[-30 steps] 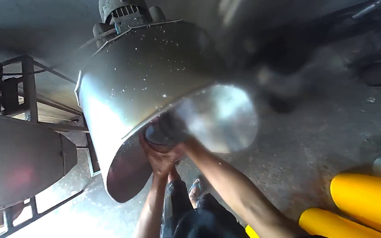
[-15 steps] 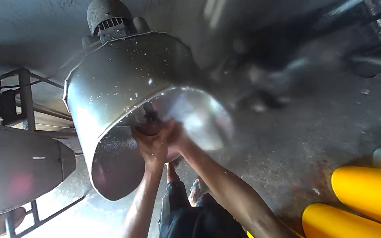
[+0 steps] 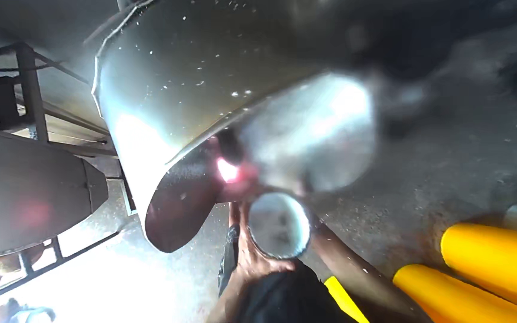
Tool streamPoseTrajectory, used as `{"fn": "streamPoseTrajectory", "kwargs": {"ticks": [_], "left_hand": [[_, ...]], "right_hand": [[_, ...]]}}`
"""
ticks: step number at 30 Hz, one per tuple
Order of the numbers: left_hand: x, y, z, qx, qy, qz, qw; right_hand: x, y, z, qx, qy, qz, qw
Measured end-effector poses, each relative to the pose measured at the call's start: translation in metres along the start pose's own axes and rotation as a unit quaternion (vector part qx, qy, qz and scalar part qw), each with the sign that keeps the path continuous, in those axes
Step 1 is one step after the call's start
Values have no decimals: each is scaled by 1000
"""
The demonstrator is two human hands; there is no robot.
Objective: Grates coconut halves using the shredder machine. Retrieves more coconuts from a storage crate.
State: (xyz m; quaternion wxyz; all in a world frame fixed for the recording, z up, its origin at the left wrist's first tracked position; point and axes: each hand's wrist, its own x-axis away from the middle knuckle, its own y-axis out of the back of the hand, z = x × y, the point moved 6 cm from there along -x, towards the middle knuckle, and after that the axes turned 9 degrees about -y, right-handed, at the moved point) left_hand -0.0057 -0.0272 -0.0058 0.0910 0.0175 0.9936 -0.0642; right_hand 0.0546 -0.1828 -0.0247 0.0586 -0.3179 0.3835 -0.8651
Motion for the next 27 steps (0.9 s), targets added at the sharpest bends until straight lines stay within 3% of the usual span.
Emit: {"fn": "streamPoseTrajectory", "kwargs": {"ticks": [2,3,5,9,12,14,17,20,23,27], "left_hand": [[11,-6,7,43,1,31,999],[15,-5,11,42,5,27,999],[19,2,16,3,12,-3,1000],[-7,12,13,-59,-9,-58,997],[-57,23,5,-48,-53,-123,990],[-88,36,3,-37,-53,-170,983],[-132,56,-13,-21,21,-233,972],[-162,56,-59,-5,92,-265,960],[-178,31,-78,11,153,-250,956],[-194,6,-60,21,211,-237,948]], "right_hand": [[14,-1,-5,-21,-77,70,994],[16,-5,-3,-30,-79,60,995],[11,-11,6,-29,-8,-30,999],[-11,-1,-1,-62,92,-99,989],[-53,-18,-3,-135,62,42,988],[-83,-50,1,-191,-21,82,978],[-109,-99,4,-246,-138,-31,959],[-109,-137,15,-299,-173,-71,936],[-95,-134,36,-328,-170,-95,924],[-81,-114,45,-371,-153,-133,906]]}}
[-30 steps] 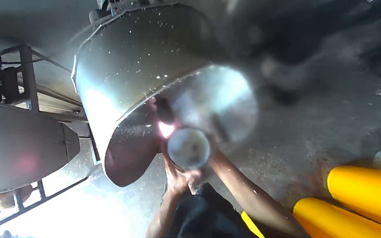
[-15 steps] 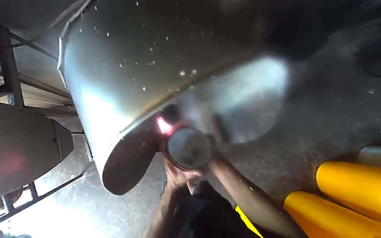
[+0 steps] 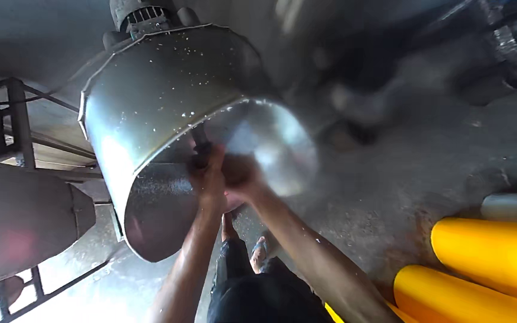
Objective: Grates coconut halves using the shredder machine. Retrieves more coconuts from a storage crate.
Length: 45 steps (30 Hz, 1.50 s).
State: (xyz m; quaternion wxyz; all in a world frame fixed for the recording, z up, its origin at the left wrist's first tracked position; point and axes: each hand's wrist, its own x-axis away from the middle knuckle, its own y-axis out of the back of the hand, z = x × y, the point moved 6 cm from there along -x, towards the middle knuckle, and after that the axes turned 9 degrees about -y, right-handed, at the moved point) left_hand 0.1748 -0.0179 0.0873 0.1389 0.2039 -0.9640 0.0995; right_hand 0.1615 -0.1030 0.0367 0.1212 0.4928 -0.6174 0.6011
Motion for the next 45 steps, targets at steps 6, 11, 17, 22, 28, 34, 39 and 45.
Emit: {"fn": "streamPoseTrajectory", "kwargs": {"ticks": [6,11,17,22,28,34,39,45], "left_hand": [[40,57,65,-51,-147,97,983],[74,84,101,-78,-316,141,935],[17,48,25,-164,-386,36,907],[-9,7,-1,-269,-243,-41,931],[28,55,58,-88,-243,80,963],[60,71,94,5,-303,166,938],[-2,63,76,138,-134,87,977],[1,35,4,119,10,44,992]], "right_hand": [[1,46,10,161,122,48,978],[5,82,16,243,54,307,919],[-50,32,-3,145,6,165,975],[-53,18,-8,14,-38,108,993],[-26,50,4,133,60,129,981],[-8,73,24,289,65,291,910],[-38,21,1,150,-6,135,979],[-20,-20,-12,92,9,66,994]]}}
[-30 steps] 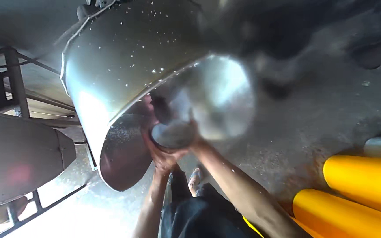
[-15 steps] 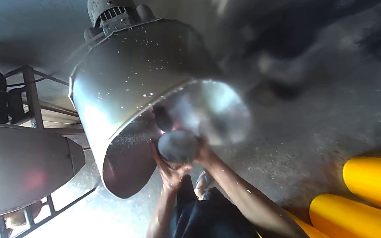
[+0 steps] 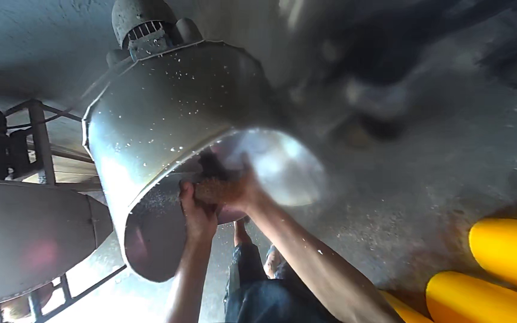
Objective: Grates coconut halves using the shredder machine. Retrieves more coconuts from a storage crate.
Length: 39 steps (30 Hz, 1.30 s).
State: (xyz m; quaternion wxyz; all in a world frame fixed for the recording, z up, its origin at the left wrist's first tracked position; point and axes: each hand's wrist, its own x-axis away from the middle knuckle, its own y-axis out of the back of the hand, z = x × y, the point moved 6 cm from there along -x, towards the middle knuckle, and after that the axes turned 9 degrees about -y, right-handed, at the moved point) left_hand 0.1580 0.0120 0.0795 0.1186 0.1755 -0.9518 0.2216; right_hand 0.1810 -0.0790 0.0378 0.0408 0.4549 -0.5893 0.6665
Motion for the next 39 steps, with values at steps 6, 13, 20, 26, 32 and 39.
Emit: {"fn": "streamPoseTrajectory", "kwargs": {"ticks": [6,13,20,26,32,39], "left_hand": [[4,-17,0,5,46,-6,999],[23,10,51,-49,-17,18,999],[79,58,97,-126,-251,104,954],[8,52,57,-88,-240,-40,966],[20,-4,-3,-110,-131,-77,982],[12,-14,41,-92,4,-20,996]], "right_hand": [[24,0,6,-11,-12,-47,999],[29,42,21,119,70,-73,988],[31,92,16,137,28,273,952],[-33,41,-8,83,-55,93,991],[4,10,0,1,-81,17,997],[20,44,24,42,-36,-39,998]]}}
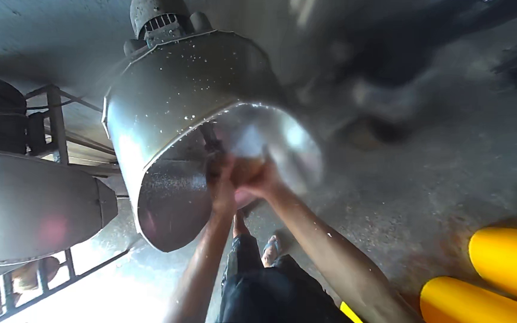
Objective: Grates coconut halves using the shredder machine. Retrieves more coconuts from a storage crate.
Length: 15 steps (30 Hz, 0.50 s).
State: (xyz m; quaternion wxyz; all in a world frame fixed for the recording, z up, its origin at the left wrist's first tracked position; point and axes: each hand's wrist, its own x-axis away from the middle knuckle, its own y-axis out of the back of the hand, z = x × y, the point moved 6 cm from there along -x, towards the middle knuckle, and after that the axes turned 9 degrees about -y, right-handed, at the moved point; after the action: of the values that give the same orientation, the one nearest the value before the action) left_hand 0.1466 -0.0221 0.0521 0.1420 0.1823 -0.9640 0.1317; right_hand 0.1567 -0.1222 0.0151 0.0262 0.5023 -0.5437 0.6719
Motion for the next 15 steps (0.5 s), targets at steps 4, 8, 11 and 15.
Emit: {"fn": "streamPoseTrajectory", "kwargs": {"ticks": [4,8,11,15], "left_hand": [[67,40,58,-83,-159,51,982],[80,65,82,-136,-285,70,946],[40,72,56,-131,-325,5,937],[3,30,-19,-171,-307,-57,935]], "right_hand": [[-1,55,-6,66,38,157,985],[-8,70,-4,169,154,149,962],[-34,49,-14,259,198,81,942],[-59,9,-26,59,95,37,993]]}}
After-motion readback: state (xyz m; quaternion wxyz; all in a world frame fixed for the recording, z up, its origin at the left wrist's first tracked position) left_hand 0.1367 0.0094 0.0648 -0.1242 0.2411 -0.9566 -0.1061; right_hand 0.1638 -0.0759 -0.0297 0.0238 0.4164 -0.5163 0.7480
